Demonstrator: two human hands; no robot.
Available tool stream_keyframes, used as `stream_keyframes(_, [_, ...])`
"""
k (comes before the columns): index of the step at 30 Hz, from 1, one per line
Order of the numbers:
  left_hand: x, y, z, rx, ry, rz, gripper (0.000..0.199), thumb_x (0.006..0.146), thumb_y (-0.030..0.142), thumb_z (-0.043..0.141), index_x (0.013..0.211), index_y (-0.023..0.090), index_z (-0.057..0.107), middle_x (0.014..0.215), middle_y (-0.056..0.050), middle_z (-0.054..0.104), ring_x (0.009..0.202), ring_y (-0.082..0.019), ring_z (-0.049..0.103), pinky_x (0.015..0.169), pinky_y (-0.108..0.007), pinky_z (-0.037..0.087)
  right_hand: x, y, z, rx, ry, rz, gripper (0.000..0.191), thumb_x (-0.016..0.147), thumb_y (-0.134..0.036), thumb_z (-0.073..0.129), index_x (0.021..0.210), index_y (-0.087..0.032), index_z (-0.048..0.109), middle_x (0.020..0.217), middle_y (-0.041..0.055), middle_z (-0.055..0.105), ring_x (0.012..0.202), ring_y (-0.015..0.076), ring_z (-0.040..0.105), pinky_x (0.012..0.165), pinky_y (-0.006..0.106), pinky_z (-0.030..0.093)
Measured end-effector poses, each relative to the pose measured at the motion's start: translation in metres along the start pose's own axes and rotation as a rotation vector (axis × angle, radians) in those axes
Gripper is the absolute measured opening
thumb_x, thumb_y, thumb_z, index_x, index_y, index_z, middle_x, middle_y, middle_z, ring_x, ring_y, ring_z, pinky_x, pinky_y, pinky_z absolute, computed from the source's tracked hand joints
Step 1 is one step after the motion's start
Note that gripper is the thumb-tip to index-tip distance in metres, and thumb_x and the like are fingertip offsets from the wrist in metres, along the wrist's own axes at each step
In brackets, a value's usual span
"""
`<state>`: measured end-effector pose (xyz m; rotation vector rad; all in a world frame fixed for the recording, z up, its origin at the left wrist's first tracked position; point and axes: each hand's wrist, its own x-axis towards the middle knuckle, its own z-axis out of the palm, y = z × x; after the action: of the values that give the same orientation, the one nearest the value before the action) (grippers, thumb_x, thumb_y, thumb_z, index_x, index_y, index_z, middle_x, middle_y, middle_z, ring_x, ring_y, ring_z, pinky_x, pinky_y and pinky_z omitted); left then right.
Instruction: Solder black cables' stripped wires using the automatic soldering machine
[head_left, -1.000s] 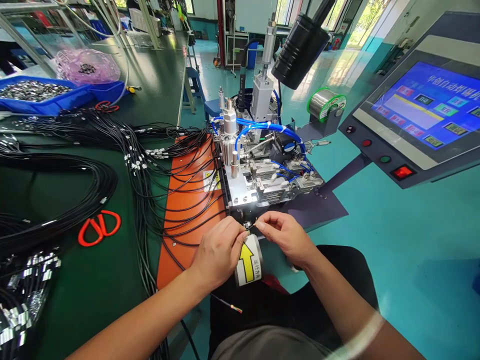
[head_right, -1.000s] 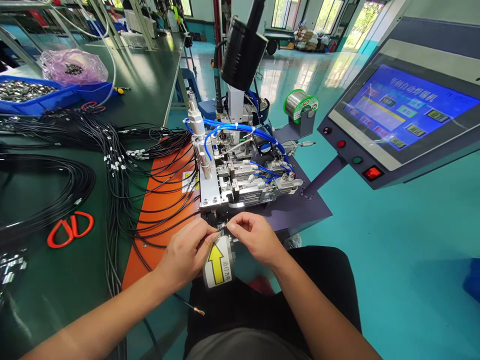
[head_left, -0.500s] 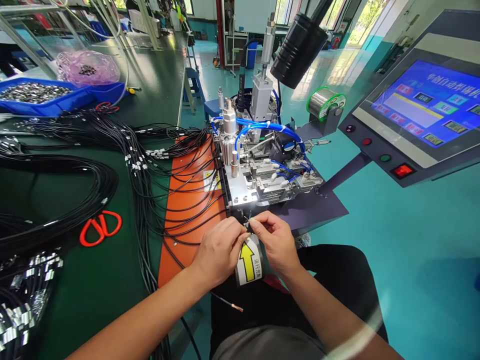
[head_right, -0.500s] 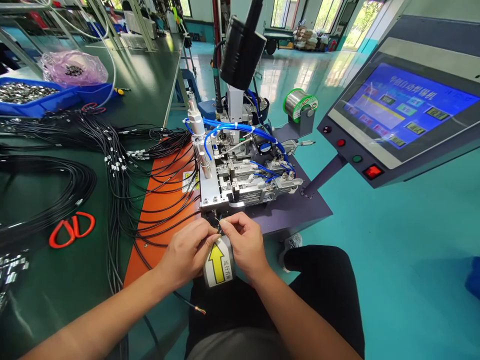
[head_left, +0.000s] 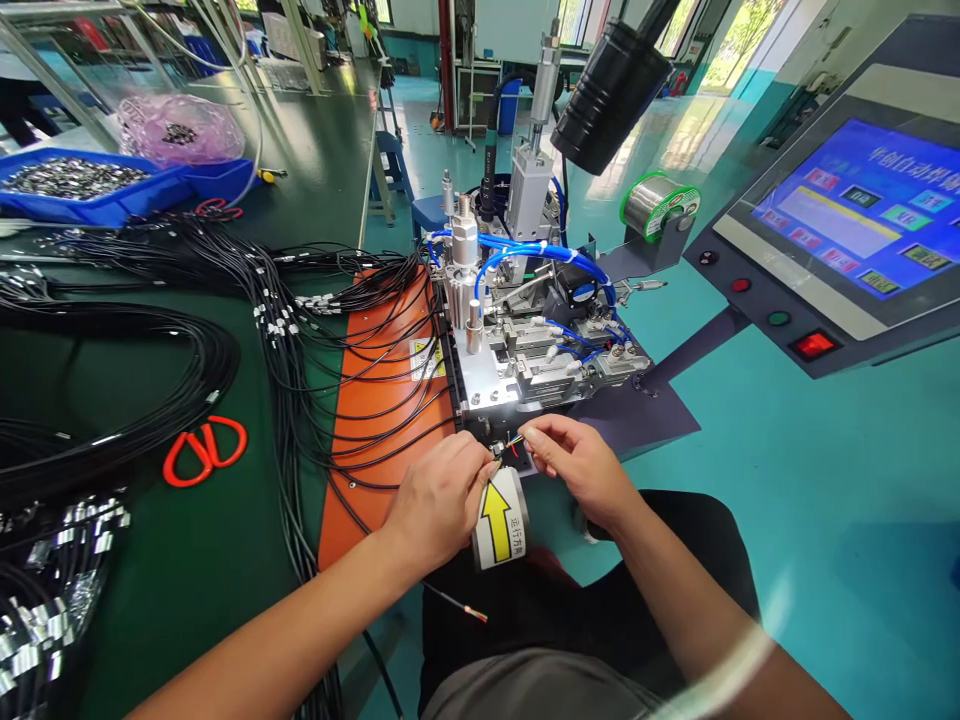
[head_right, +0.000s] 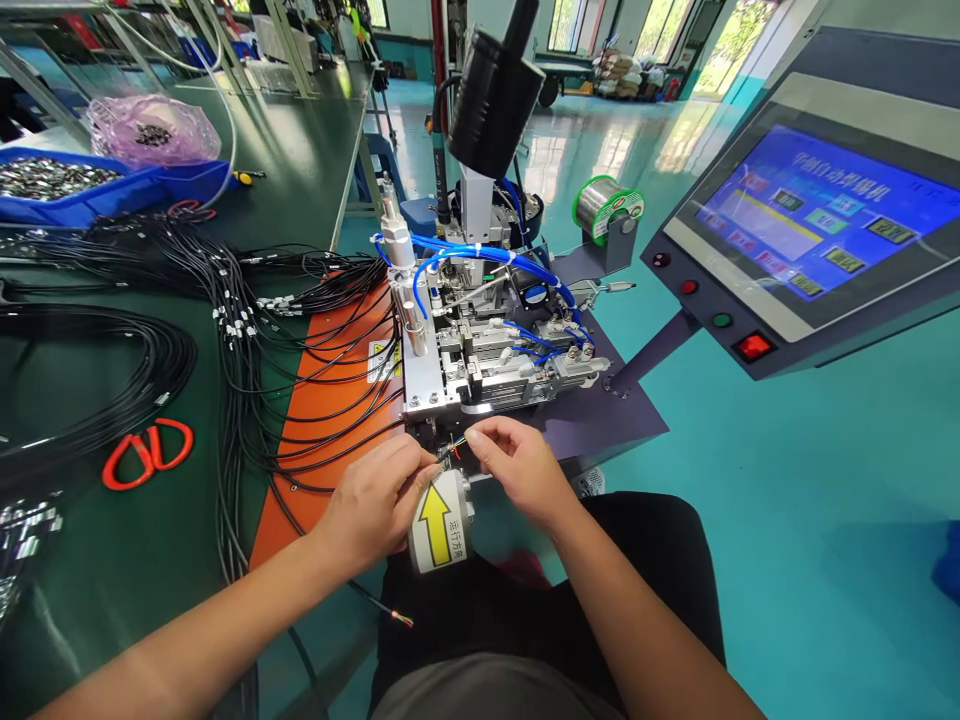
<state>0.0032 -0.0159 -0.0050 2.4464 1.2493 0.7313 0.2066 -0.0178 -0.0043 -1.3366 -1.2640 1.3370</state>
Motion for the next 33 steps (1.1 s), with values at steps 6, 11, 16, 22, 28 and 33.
stream_keyframes(6, [0.001, 0.000, 0.000, 0.019, 0.008, 0.015, 0.020, 0.096, 0.024, 0.044, 0.079, 0.019, 0.055, 0.076, -0.002, 0.054, 0.070, -0.016, 0.050, 0.061, -0.028, 0.040, 0.003, -0.007, 0.005, -0.062, -0.016, -0.003, 0.031, 0.085, -0.048, 0.063, 0.082, -0.018, 0.067, 0.066, -0.0022, 0.054, 0.059, 0.0118, 0.045, 0.055, 0.025, 0.036])
stream_keyframes(11, [0.001, 0.000, 0.001, 0.011, 0.020, 0.004, 0.019, 0.095, 0.024, 0.044, 0.079, 0.020, 0.054, 0.075, -0.002, 0.054, 0.069, -0.016, 0.051, 0.061, -0.028, 0.041, 0.006, -0.004, 0.008, -0.014, -0.055, -0.013, 0.028, 0.081, -0.046, 0.068, 0.077, -0.018, 0.066, 0.067, -0.0021, 0.056, 0.059, 0.0116, 0.045, 0.056, 0.026, 0.037])
stream_keyframes(16, [0.001, 0.000, 0.001, -0.003, 0.027, -0.018, 0.018, 0.095, 0.023, 0.045, 0.079, 0.020, 0.053, 0.077, -0.002, 0.056, 0.071, -0.016, 0.052, 0.062, -0.028, 0.041, 0.007, 0.002, 0.011, 0.021, -0.007, 0.005, 0.031, 0.083, -0.047, 0.065, 0.078, -0.017, 0.068, 0.068, -0.0002, 0.059, 0.058, 0.0121, 0.048, 0.056, 0.026, 0.038])
stream_keyframes(22, [0.000, -0.001, 0.003, 0.001, 0.028, -0.022, 0.019, 0.096, 0.024, 0.045, 0.080, 0.020, 0.053, 0.078, -0.002, 0.056, 0.072, -0.016, 0.052, 0.064, -0.029, 0.042, 0.005, 0.006, 0.015, 0.037, 0.034, -0.015, 0.031, 0.085, -0.048, 0.064, 0.078, -0.017, 0.067, 0.069, 0.0000, 0.058, 0.059, 0.0120, 0.046, 0.057, 0.026, 0.037])
stream_keyframes(28, [0.000, 0.000, 0.001, -0.012, 0.020, -0.035, 0.019, 0.096, 0.024, 0.045, 0.080, 0.020, 0.053, 0.078, -0.002, 0.055, 0.072, -0.016, 0.052, 0.063, -0.028, 0.041, 0.004, 0.005, 0.013, 0.103, 0.023, 0.016, 0.029, 0.084, -0.046, 0.066, 0.083, -0.017, 0.067, 0.064, -0.0029, 0.052, 0.058, 0.0105, 0.042, 0.053, 0.024, 0.032])
stream_keyframes(33, [0.000, -0.001, 0.001, -0.032, 0.008, -0.041, 0.019, 0.096, 0.025, 0.045, 0.079, 0.019, 0.053, 0.078, -0.002, 0.055, 0.072, -0.016, 0.052, 0.062, -0.028, 0.039, 0.005, 0.003, 0.011, 0.128, -0.045, 0.008, 0.020, 0.079, -0.036, 0.073, 0.080, -0.016, 0.068, 0.074, -0.0014, 0.059, 0.065, 0.0103, 0.047, 0.059, 0.024, 0.036])
